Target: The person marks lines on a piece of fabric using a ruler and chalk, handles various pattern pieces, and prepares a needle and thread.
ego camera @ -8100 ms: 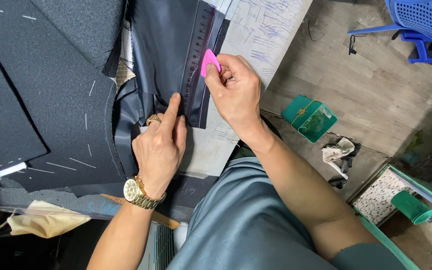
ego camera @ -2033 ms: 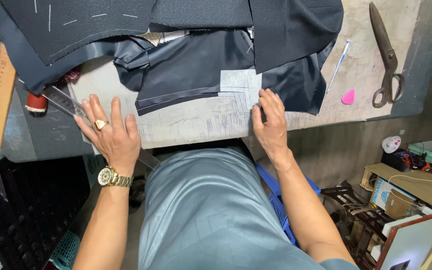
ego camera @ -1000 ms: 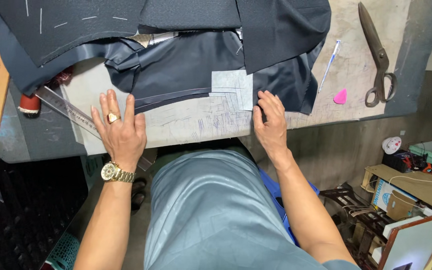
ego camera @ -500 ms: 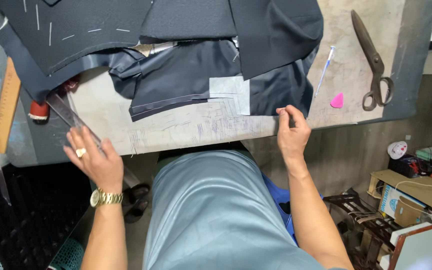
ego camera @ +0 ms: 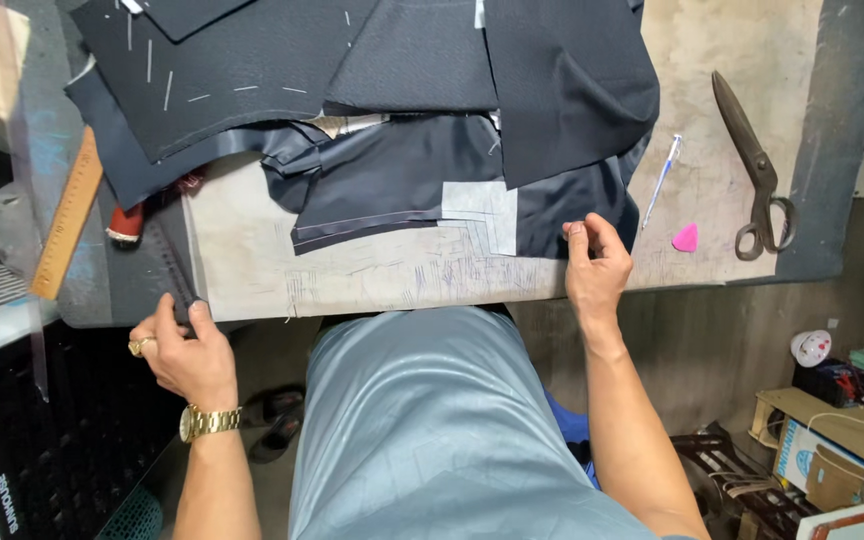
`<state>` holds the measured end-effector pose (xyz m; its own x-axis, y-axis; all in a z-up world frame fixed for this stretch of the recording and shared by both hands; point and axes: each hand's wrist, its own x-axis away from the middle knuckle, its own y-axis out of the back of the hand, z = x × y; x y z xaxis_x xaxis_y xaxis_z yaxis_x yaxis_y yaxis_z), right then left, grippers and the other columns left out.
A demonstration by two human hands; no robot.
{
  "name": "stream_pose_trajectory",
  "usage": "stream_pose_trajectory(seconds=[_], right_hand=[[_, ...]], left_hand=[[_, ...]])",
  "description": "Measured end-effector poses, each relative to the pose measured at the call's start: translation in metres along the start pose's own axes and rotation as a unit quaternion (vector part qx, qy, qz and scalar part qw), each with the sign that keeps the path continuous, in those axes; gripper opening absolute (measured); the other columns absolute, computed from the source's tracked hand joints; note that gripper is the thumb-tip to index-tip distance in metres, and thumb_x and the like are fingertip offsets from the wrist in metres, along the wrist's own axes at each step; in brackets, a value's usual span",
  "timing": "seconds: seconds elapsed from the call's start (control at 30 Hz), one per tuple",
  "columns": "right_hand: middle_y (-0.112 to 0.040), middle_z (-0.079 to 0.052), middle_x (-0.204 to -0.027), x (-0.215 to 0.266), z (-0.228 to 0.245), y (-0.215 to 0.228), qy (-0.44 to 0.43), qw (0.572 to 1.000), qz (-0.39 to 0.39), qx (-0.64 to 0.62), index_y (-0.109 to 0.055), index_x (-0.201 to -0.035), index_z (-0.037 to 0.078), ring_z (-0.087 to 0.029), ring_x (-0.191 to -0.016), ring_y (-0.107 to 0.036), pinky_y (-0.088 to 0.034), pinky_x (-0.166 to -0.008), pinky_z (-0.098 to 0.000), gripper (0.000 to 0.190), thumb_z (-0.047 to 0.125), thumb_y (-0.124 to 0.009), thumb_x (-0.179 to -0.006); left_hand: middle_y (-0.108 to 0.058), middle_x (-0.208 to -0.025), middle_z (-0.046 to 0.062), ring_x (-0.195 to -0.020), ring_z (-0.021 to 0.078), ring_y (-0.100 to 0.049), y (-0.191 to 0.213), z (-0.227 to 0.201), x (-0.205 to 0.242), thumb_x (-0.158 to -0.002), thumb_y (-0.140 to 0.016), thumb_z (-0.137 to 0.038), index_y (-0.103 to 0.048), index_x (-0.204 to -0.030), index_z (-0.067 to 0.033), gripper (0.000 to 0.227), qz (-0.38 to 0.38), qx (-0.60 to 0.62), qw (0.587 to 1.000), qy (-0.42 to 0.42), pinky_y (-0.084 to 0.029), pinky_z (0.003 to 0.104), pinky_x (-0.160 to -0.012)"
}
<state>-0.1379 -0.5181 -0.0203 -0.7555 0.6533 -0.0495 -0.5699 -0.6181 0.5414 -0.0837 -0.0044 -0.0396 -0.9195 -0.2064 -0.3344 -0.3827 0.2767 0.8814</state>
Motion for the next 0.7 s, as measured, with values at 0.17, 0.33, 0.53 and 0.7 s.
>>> stream_pose_trajectory(seconds=[0.17, 0.33, 0.53, 0.7], right_hand=[[-0.076, -0.018, -0.093, -0.004, -0.015, -0.002, 0.01, 1.0, -0.005, -0.004, -0.069, -0.119, -0.007, -0.022, -0.082, -0.075, -0.059, -0.078, -0.0349, 0.018, -0.002, -0.069, -0.101], [-0.073, -0.014, -0.093, 0.0, 0.012, -0.014, -0.103, 0.993, -0.027, -0.054, -0.064, -0.12, -0.005, -0.016, -0.086, -0.071, -0.062, -0.083, -0.0283, 0.022, 0.006, -0.061, -0.101], [-0.074, -0.01, -0.106, 0.02, 0.062, -0.047, 0.048, 0.994, 0.059, 0.073, -0.074, -0.11, 0.002, -0.02, -0.099, -0.069, -0.053, -0.094, -0.032, 0.013, 0.008, -0.065, -0.102], [-0.074, -0.014, -0.102, 0.042, 0.089, -0.077, 0.166, 0.967, 0.186, 0.054, -0.072, -0.11, -0.002, -0.025, -0.096, -0.066, -0.053, -0.088, -0.0358, 0.014, 0.002, -0.064, -0.099]], left_hand=[[-0.062, -0.089, 0.013, -0.072, 0.0321, -0.061, -0.003, 0.034, 0.01, -0.094, -0.083, 0.001, -0.075, -0.129, 0.0068, 0.036, 0.024, 0.081, 0.996, -0.023, -0.05, 0.043, -0.072], [-0.062, -0.09, 0.019, -0.082, 0.037, -0.059, 0.022, 0.022, 0.014, -0.103, -0.069, 0.01, -0.069, -0.131, 0.0167, 0.029, 0.079, 0.131, 0.987, -0.047, -0.048, 0.049, -0.083], [-0.063, -0.103, 0.024, -0.088, 0.0386, -0.06, 0.024, 0.028, 0.005, -0.103, -0.064, 0.011, -0.068, -0.133, 0.0122, 0.03, 0.128, 0.166, 0.977, -0.046, -0.048, 0.048, -0.086], [-0.065, -0.101, 0.026, -0.093, 0.0418, -0.062, 0.019, 0.038, -0.037, -0.103, -0.065, 0.01, -0.072, -0.133, 0.0133, 0.03, 0.128, 0.124, 0.979, -0.103, -0.05, 0.051, -0.083]])
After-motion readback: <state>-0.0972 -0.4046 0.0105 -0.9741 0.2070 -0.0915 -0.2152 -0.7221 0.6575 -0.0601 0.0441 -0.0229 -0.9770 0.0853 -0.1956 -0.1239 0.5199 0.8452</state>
